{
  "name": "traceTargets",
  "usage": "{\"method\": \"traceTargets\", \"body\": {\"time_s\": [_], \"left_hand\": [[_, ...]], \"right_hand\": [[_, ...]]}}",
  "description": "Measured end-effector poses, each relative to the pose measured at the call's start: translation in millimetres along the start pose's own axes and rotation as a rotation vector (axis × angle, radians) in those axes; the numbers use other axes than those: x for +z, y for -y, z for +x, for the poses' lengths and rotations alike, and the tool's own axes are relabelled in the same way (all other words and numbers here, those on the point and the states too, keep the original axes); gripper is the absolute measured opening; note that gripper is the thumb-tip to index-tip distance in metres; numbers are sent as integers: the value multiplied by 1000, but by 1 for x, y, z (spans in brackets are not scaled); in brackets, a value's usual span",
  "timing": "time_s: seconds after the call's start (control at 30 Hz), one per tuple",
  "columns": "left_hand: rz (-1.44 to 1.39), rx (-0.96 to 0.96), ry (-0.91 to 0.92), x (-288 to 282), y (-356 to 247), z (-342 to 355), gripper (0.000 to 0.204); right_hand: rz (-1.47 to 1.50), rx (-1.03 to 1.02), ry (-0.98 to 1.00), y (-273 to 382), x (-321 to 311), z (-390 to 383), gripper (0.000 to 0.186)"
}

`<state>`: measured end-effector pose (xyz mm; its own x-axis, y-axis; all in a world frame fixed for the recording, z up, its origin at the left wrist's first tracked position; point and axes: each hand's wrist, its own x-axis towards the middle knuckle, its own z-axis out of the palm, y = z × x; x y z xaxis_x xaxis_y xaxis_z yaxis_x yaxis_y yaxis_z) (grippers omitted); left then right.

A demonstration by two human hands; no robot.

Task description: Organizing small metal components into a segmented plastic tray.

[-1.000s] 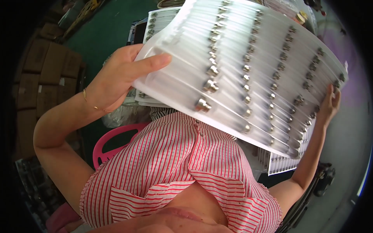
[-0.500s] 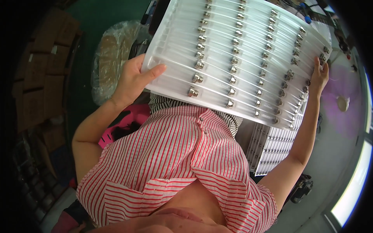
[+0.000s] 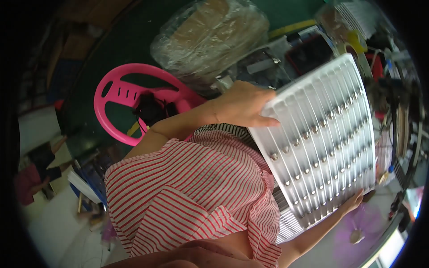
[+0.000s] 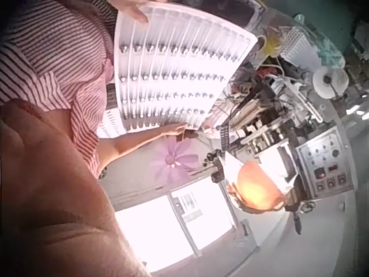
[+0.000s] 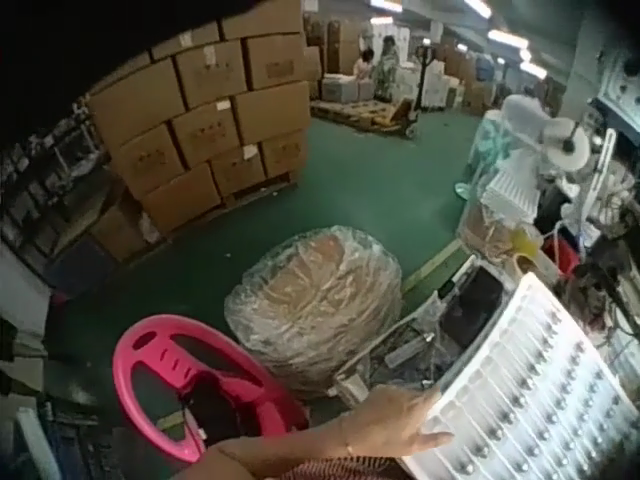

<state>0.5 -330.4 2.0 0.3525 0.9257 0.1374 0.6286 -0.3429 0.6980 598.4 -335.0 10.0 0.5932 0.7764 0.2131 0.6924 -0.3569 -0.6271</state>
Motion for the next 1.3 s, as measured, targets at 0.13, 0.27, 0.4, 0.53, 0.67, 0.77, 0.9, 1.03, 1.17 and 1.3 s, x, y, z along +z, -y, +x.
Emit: {"method": "traceTargets", "body": {"time_s": [0.13,0.27,0.4,0.53,0.67,0.77,0.9,1.03,1.17,1.3], "left_hand": [[-192,-115,-198,-18,80,-38,66],[-707,18,-306,-16,133,-21,82],[-596,24,-392,-12,140,-18,82],[-567,20,-407,-3,143,-4,80],[-649,-15,-486,-19,148,-14,71],[-683,-90,-579,-34,154,-28,59],[-575,-64,-554,-30,155,-15,57],[-600,1,-472,-8,153,29,67],[-558,-91,-330,-17,167,40,70],[-867,-29,-372,-23,164,67,72]], "right_hand": [[49,-216,195,104,130,14,58],[75,-373,365,191,231,52,58],[70,-387,473,198,256,50,58],[71,-354,508,183,253,62,57],[89,-339,563,175,258,93,57],[99,-332,586,171,254,92,57],[114,-335,659,160,247,72,57],[135,-316,661,47,39,-89,56],[191,-250,632,32,42,-159,56],[250,-141,531,110,199,-25,56]]}}
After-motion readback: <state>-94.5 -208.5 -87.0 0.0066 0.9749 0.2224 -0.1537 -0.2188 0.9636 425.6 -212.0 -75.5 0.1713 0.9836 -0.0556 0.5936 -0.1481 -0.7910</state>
